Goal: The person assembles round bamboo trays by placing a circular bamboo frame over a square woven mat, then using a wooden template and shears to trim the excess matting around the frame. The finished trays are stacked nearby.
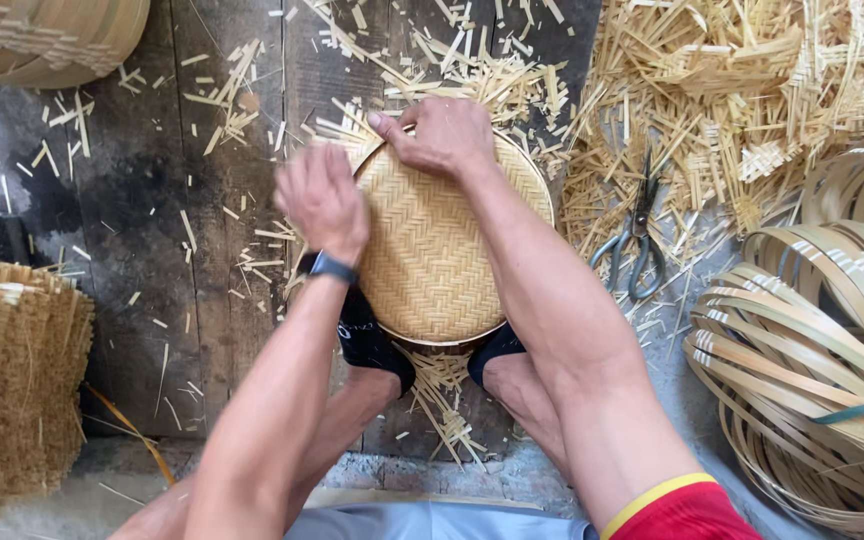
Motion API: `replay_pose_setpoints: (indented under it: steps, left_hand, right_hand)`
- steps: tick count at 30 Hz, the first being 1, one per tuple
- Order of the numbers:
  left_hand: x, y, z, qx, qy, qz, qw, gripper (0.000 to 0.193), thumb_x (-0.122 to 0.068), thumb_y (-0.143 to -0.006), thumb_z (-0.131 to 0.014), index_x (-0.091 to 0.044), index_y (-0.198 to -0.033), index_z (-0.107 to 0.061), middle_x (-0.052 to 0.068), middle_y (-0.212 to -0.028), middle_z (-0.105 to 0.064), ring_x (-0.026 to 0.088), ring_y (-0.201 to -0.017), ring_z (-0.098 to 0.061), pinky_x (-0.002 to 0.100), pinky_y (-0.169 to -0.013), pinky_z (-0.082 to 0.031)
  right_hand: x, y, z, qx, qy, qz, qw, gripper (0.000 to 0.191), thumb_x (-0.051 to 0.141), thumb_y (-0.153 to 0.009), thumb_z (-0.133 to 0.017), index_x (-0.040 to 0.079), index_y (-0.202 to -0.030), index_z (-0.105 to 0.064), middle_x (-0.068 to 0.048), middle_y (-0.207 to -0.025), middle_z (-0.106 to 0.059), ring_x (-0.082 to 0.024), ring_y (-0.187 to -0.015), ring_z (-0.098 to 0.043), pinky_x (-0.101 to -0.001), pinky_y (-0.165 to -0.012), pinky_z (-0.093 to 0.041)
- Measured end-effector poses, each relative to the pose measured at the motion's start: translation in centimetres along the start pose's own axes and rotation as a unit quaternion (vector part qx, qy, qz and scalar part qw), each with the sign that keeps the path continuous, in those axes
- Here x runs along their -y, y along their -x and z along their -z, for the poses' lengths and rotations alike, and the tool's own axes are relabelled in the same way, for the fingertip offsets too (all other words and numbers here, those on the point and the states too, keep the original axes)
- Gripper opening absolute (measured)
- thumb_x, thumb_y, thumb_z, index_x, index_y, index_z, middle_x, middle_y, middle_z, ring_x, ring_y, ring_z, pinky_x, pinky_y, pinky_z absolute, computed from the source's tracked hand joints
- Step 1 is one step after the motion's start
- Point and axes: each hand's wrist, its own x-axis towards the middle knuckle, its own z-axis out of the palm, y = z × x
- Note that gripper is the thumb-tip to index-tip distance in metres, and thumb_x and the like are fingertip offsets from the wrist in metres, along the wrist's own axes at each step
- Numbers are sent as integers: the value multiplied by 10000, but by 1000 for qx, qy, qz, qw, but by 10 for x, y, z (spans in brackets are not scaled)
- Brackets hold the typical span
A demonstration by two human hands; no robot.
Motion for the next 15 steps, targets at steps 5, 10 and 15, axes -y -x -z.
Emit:
replay_pose_setpoints:
  steps: [5,10,15]
  left_hand:
    - [30,7,-1,187,59,179,964,818,-603,-1055,-297,29,-711,-688,245,-663,-627,396,-678,-619,539,-678,-458]
    - [38,-6,-20,177,105,219,954,802,-610,-1009,-361,89,-806,-696,335,-798,-660,472,-769,-644,551,-785,-477]
    - [34,-7,-14,167,127,195,958,784,-607,-1005,-371,81,-855,-716,360,-927,-673,504,-927,-634,547,-922,-454]
  right_hand:
    - [14,7,17,65,38,-21,997,809,958,-788,-326,321,-978,-788,38,-504,-420,-89,-500,-405,-313,-481,-283]
    - [21,0,20,70,36,-60,995,800,924,-847,-450,171,-793,-716,69,-576,-410,-110,-566,-421,-333,-532,-307]
    - [25,54,22,-94,16,54,994,667,703,-889,-512,108,-1170,-622,-102,-955,-551,-247,-936,-514,-407,-799,-397]
